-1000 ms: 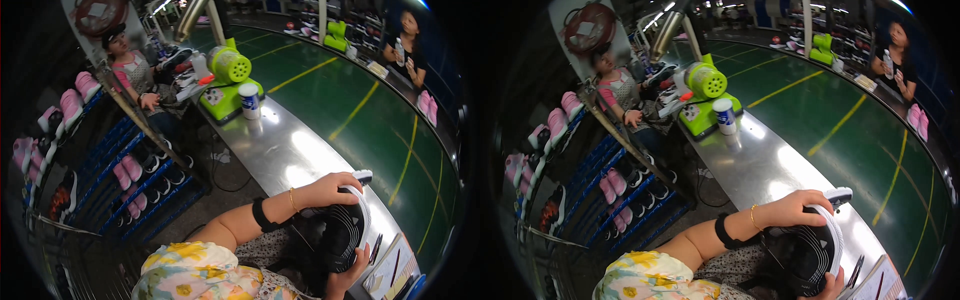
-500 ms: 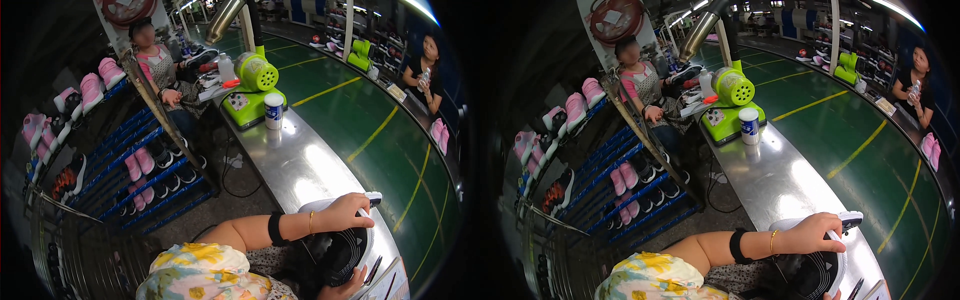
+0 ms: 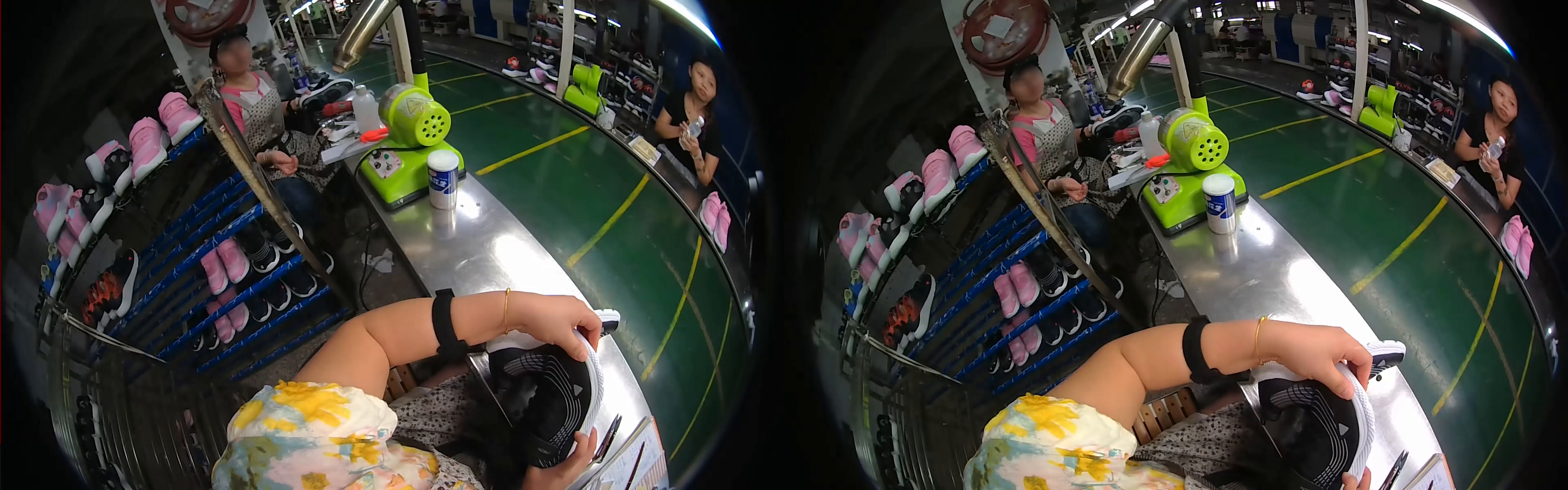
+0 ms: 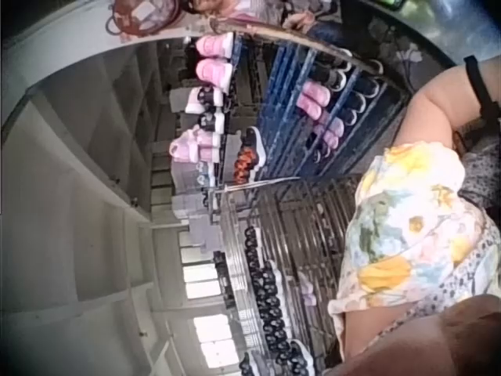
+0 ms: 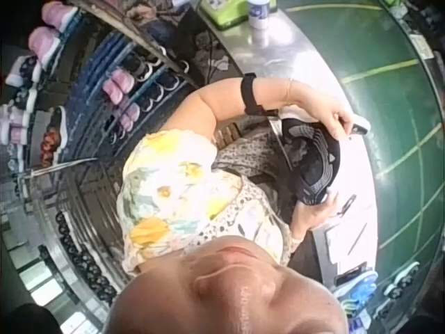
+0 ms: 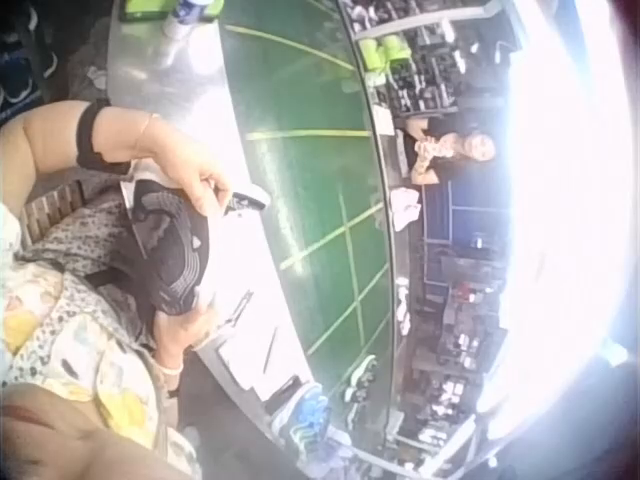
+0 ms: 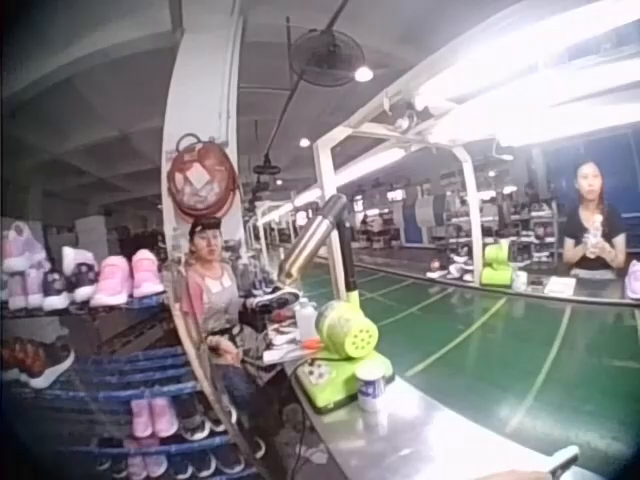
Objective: Perform quality control inspection and minor trimming on manufactured shoes.
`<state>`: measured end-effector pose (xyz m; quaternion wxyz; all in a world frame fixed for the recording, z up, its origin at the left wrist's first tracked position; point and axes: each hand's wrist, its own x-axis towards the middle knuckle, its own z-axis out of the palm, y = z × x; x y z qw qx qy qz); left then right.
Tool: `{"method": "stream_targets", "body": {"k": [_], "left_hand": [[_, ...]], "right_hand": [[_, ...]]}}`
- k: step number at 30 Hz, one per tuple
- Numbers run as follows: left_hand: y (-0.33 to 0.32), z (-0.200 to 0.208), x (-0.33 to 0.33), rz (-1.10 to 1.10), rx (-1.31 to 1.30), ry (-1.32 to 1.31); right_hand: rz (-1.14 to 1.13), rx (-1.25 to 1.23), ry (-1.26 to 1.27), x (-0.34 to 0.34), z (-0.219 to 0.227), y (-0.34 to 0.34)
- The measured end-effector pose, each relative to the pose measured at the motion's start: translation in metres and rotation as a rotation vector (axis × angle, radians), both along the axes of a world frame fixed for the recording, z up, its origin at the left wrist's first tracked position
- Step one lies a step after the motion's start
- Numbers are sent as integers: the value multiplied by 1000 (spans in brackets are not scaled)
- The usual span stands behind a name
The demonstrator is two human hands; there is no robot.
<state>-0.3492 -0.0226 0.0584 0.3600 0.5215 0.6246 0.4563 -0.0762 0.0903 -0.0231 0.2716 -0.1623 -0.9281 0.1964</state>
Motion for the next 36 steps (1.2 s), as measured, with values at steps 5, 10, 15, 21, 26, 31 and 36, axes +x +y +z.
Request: {"method": "stream_targets", "body": {"k": [5,10,15,21,26,31,36], "left_hand": [[3,-4,6,64,30,43],[11,-8,25,212,101,154],[19,-12,41,458,241,414],[21,-12,33,587,141,231],[21,-16,30,499,27,-222],[20,-16,29,527,23,-157],[18,-17,29,527,46,-209]], "right_hand": [[-18,9,0,-1,0,-4],[1,-2,7,2,-1,1],[-48,-41,79,-7,-4,-6],[20,-111,98,-20,6,5],[65,-99,45,-13,12,10],[52,-116,111,-14,8,9],[61,-119,107,-16,9,8]]}}
